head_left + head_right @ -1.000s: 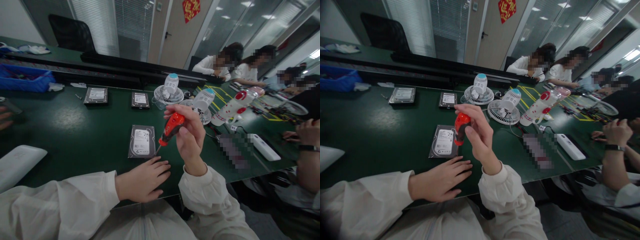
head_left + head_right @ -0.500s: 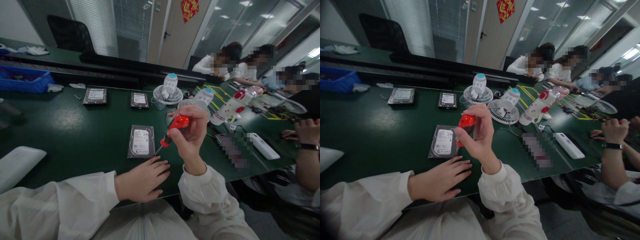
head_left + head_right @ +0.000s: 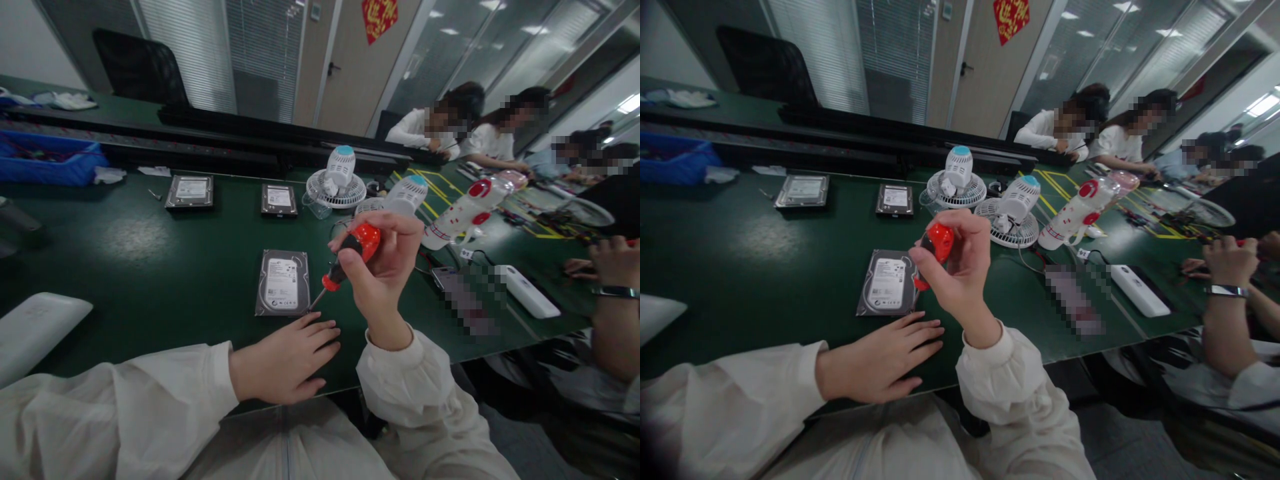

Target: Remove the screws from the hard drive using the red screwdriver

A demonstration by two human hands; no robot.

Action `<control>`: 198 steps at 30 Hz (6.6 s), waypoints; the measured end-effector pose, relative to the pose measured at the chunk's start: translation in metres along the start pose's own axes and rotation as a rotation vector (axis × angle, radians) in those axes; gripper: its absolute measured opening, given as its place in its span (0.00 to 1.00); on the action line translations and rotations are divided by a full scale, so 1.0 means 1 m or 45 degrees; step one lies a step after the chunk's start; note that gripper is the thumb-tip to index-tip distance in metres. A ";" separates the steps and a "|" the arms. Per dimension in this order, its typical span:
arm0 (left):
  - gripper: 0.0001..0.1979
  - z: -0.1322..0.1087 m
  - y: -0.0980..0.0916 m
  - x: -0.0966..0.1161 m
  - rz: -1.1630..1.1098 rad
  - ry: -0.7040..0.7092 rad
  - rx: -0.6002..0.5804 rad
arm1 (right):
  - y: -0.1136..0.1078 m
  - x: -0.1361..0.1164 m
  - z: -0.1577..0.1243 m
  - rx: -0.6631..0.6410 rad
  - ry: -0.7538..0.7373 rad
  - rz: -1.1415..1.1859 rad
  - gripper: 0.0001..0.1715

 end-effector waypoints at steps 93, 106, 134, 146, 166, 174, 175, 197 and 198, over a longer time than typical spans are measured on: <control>0.29 -0.001 0.000 0.000 0.005 -0.001 -0.009 | -0.002 0.003 -0.004 -0.208 0.110 0.012 0.23; 0.29 -0.001 0.000 0.000 -0.002 -0.002 -0.019 | -0.004 -0.002 -0.001 -0.191 0.024 -0.041 0.26; 0.28 -0.001 0.000 0.000 0.005 0.005 -0.004 | -0.005 0.001 -0.002 -0.295 0.142 0.094 0.27; 0.28 -0.001 0.001 -0.001 0.007 0.005 -0.008 | 0.001 0.001 -0.001 -0.269 0.265 0.269 0.20; 0.29 0.000 0.001 -0.001 0.006 0.003 -0.021 | 0.004 -0.003 -0.002 -0.229 0.364 0.324 0.20; 0.29 -0.001 0.000 0.000 -0.002 0.001 -0.026 | 0.000 -0.008 -0.003 -0.354 0.523 0.460 0.22; 0.29 -0.001 0.000 -0.001 -0.001 0.003 -0.028 | 0.001 -0.009 -0.003 -0.343 0.504 0.412 0.20; 0.28 -0.001 0.001 -0.001 0.008 0.003 -0.024 | 0.004 -0.001 -0.003 -0.321 0.565 0.574 0.18; 0.28 -0.001 0.001 -0.001 0.005 0.003 -0.025 | 0.004 -0.001 -0.003 -0.333 0.610 0.615 0.20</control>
Point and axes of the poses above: each hand's wrist, its own z-axis towards the middle knuckle, its own y-axis out of the palm, x = y × z, the point moved 2 cm from there along z, towards the middle knuckle, and after that the axes turned 4 degrees about y, right-handed, at the moved point
